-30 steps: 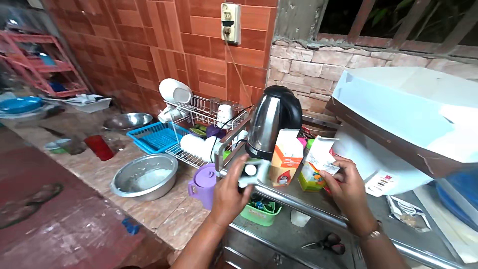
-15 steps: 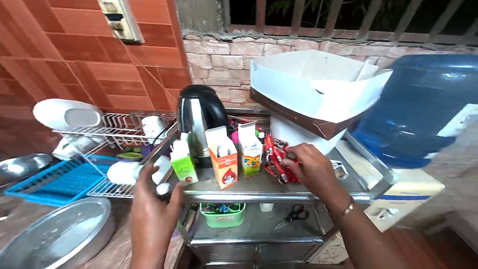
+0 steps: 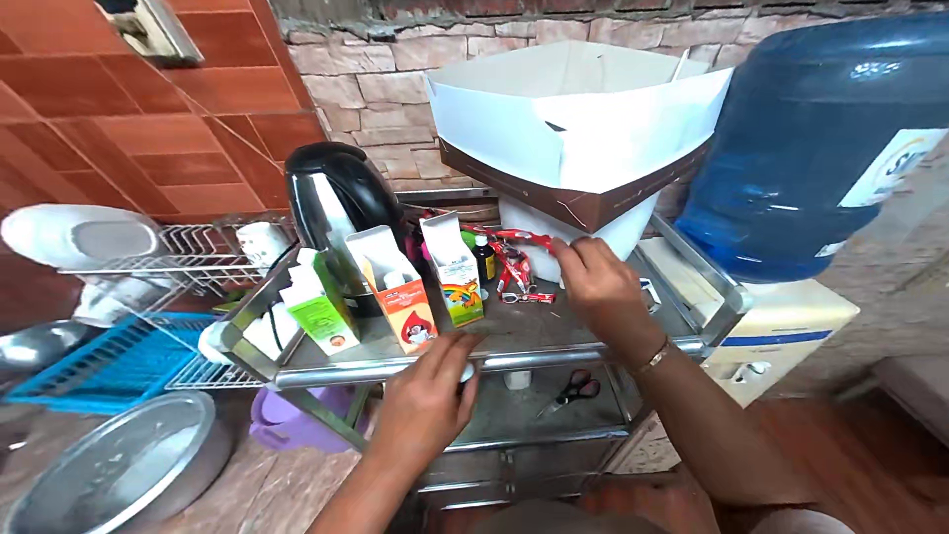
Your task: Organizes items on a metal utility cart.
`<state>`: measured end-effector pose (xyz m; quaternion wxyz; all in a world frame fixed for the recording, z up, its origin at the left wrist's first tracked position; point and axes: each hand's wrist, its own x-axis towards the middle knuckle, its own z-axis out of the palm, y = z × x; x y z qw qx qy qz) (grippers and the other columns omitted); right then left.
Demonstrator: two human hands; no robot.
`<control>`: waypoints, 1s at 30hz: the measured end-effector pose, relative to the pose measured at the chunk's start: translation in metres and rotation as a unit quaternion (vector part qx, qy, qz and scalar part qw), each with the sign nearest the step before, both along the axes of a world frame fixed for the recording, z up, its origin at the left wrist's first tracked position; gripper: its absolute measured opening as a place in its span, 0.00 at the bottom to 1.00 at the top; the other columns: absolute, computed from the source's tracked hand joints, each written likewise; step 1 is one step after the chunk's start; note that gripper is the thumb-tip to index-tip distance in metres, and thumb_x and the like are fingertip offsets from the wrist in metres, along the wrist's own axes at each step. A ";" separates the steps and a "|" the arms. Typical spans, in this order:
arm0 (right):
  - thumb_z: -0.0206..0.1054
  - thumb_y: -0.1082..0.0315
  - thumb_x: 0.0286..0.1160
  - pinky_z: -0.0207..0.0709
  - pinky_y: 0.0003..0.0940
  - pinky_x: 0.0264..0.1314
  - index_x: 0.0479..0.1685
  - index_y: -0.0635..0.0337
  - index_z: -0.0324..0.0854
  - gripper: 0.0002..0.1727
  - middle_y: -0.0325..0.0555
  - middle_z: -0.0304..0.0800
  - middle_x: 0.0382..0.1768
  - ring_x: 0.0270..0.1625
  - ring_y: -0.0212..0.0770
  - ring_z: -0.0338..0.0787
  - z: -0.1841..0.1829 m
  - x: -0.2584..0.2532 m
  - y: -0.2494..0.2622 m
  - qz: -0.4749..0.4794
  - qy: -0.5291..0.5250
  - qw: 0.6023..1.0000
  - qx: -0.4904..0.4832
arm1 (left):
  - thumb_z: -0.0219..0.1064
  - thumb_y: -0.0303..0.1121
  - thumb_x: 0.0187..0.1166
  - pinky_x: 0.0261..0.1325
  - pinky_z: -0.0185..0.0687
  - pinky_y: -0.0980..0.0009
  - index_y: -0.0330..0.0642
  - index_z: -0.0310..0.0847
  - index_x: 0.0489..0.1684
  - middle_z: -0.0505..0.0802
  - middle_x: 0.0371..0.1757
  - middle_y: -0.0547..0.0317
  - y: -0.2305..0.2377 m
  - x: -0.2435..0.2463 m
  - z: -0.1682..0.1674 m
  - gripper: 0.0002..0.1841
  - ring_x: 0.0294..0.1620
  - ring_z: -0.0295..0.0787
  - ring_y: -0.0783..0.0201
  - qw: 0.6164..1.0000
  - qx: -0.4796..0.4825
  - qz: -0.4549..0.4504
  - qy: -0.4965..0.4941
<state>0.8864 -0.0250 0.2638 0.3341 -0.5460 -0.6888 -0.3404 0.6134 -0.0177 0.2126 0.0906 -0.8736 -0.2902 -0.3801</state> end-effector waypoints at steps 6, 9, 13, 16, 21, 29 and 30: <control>0.68 0.77 0.74 0.85 0.47 0.30 0.59 0.59 0.86 0.15 0.57 0.86 0.49 0.43 0.57 0.90 0.003 -0.009 0.006 0.029 -0.056 0.993 -0.104 | 0.66 0.28 0.76 0.28 0.86 0.47 0.50 0.80 0.77 0.77 0.85 0.54 0.021 0.061 0.041 0.26 0.32 0.93 0.47 0.948 -0.070 0.111 0.289; 0.68 0.72 0.75 0.84 0.48 0.25 0.56 0.58 0.83 0.12 0.58 0.86 0.48 0.36 0.57 0.91 -0.010 -0.023 0.014 0.003 -0.050 0.980 -0.193 | 0.62 0.23 0.79 0.32 0.87 0.46 0.47 0.75 0.79 0.75 0.83 0.51 0.024 0.074 0.061 0.26 0.33 0.91 0.44 0.880 -0.131 0.199 0.411; 0.65 0.64 0.82 0.84 0.53 0.34 0.72 0.50 0.79 0.20 0.60 0.89 0.45 0.46 0.62 0.91 -0.022 -0.029 0.028 -0.029 -0.035 0.953 -0.299 | 0.62 0.23 0.78 0.33 0.87 0.47 0.46 0.81 0.72 0.73 0.87 0.56 0.019 0.061 0.065 0.22 0.38 0.92 0.45 0.852 -0.118 0.228 0.457; 0.61 0.66 0.84 0.84 0.54 0.38 0.77 0.50 0.75 0.22 0.60 0.90 0.43 0.46 0.62 0.92 -0.022 -0.033 0.030 -0.039 -0.030 0.939 -0.342 | 0.61 0.22 0.79 0.34 0.87 0.48 0.46 0.82 0.71 0.72 0.87 0.57 0.014 0.051 0.066 0.21 0.38 0.93 0.46 0.844 -0.112 0.230 0.472; 0.64 0.71 0.81 0.83 0.50 0.31 0.72 0.52 0.79 0.21 0.58 0.90 0.40 0.41 0.59 0.92 -0.022 -0.025 0.024 -0.010 -0.061 0.964 -0.260 | 0.60 0.21 0.79 0.30 0.86 0.52 0.45 0.82 0.71 0.72 0.88 0.58 0.009 0.041 0.059 0.22 0.32 0.92 0.49 0.854 -0.087 0.231 0.458; 0.61 0.70 0.85 0.78 0.49 0.19 0.80 0.56 0.75 0.24 0.59 0.88 0.36 0.29 0.59 0.89 0.021 -0.005 0.013 0.028 -0.046 0.997 -0.055 | 0.63 0.21 0.78 0.32 0.86 0.50 0.45 0.81 0.73 0.69 0.90 0.58 0.004 0.041 0.057 0.23 0.33 0.92 0.49 0.859 -0.123 0.245 0.432; 0.60 0.69 0.86 0.78 0.50 0.20 0.80 0.57 0.75 0.23 0.59 0.89 0.36 0.28 0.60 0.90 0.020 -0.002 0.016 0.022 -0.042 0.998 -0.046 | 0.64 0.21 0.77 0.30 0.85 0.51 0.45 0.83 0.71 0.70 0.89 0.58 0.004 0.041 0.057 0.23 0.32 0.91 0.49 0.863 -0.119 0.243 0.426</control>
